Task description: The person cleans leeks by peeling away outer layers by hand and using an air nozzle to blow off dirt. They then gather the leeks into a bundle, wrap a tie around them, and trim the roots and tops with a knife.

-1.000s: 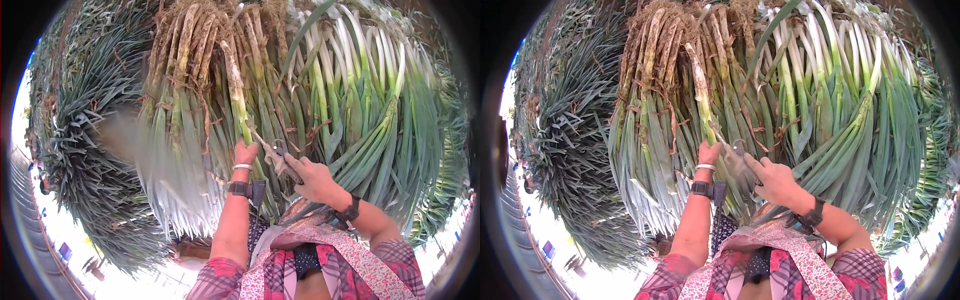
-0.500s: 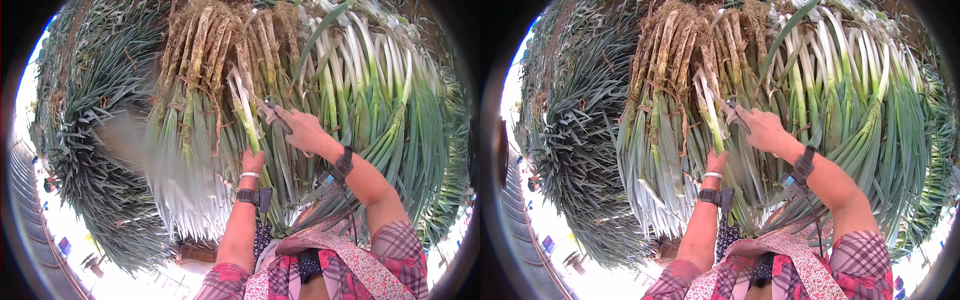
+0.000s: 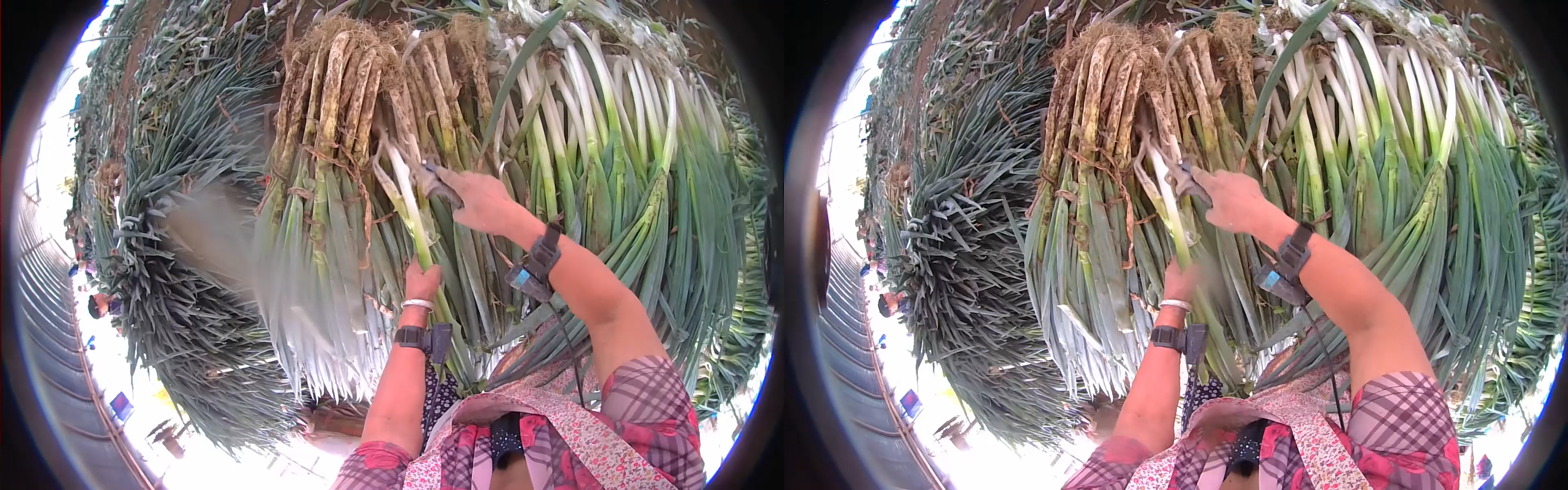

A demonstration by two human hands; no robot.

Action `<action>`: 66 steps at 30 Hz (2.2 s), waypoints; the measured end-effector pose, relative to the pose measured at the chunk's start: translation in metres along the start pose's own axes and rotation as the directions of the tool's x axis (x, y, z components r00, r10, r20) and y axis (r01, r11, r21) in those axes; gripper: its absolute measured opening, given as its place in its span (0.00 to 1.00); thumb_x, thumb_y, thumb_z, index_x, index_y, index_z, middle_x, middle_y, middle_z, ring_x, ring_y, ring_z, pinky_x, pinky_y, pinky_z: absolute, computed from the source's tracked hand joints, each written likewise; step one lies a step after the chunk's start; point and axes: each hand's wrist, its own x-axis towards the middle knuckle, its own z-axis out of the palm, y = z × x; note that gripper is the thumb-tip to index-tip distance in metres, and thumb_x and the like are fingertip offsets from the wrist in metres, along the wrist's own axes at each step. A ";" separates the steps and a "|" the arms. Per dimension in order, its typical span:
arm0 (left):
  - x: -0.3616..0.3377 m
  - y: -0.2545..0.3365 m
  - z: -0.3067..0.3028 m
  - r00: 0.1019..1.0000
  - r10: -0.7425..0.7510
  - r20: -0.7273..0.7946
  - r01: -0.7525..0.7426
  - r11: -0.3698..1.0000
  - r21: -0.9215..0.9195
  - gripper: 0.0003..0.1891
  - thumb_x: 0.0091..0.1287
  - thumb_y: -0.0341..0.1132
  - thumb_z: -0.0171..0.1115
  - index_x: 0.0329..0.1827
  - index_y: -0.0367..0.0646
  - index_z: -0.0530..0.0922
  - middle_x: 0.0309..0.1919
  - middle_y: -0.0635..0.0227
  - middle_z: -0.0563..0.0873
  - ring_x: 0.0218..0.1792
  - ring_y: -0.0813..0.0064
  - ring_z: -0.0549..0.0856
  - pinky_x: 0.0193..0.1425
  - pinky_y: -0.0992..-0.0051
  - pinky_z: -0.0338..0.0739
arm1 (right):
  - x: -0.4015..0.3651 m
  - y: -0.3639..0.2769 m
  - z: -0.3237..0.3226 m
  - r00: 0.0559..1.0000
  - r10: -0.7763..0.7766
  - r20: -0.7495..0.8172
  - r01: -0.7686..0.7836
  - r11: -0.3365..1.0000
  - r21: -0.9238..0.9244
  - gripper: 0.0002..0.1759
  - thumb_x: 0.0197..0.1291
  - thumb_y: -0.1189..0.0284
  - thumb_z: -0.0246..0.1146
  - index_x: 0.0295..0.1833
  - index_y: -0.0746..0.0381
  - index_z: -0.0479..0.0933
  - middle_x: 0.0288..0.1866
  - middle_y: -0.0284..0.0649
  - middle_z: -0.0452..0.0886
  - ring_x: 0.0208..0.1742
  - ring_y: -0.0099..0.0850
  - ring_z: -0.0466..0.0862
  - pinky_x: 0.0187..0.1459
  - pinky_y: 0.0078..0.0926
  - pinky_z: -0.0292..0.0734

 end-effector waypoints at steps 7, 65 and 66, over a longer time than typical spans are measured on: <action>-0.030 0.032 -0.017 0.996 0.080 -0.040 -0.080 0.997 -0.010 0.16 0.52 0.30 0.55 0.44 0.35 0.75 0.26 0.66 0.80 0.26 0.75 0.79 0.34 0.75 0.74 | -0.075 -0.006 -0.039 0.986 -0.049 0.161 0.018 0.982 0.189 0.40 0.40 0.71 0.63 0.66 0.59 0.63 0.39 0.51 0.77 0.41 0.50 0.78 0.44 0.44 0.73; 0.024 0.009 0.022 0.899 0.411 -0.154 -0.132 0.587 0.799 0.19 0.52 0.32 0.65 0.48 0.42 0.71 0.40 0.57 0.77 0.42 0.52 0.78 0.46 0.59 0.73 | 0.004 0.004 0.008 0.988 0.017 -0.155 -0.044 0.984 -0.175 0.39 0.45 0.74 0.60 0.68 0.59 0.61 0.39 0.49 0.76 0.36 0.47 0.81 0.37 0.41 0.75; 0.025 0.010 0.025 0.911 0.361 -0.198 -0.069 0.606 0.792 0.21 0.52 0.34 0.66 0.48 0.41 0.70 0.40 0.56 0.77 0.44 0.52 0.78 0.47 0.58 0.73 | 0.014 0.008 0.006 0.984 0.032 -0.178 -0.064 0.982 -0.175 0.39 0.45 0.74 0.61 0.68 0.59 0.61 0.39 0.49 0.76 0.36 0.47 0.81 0.36 0.42 0.75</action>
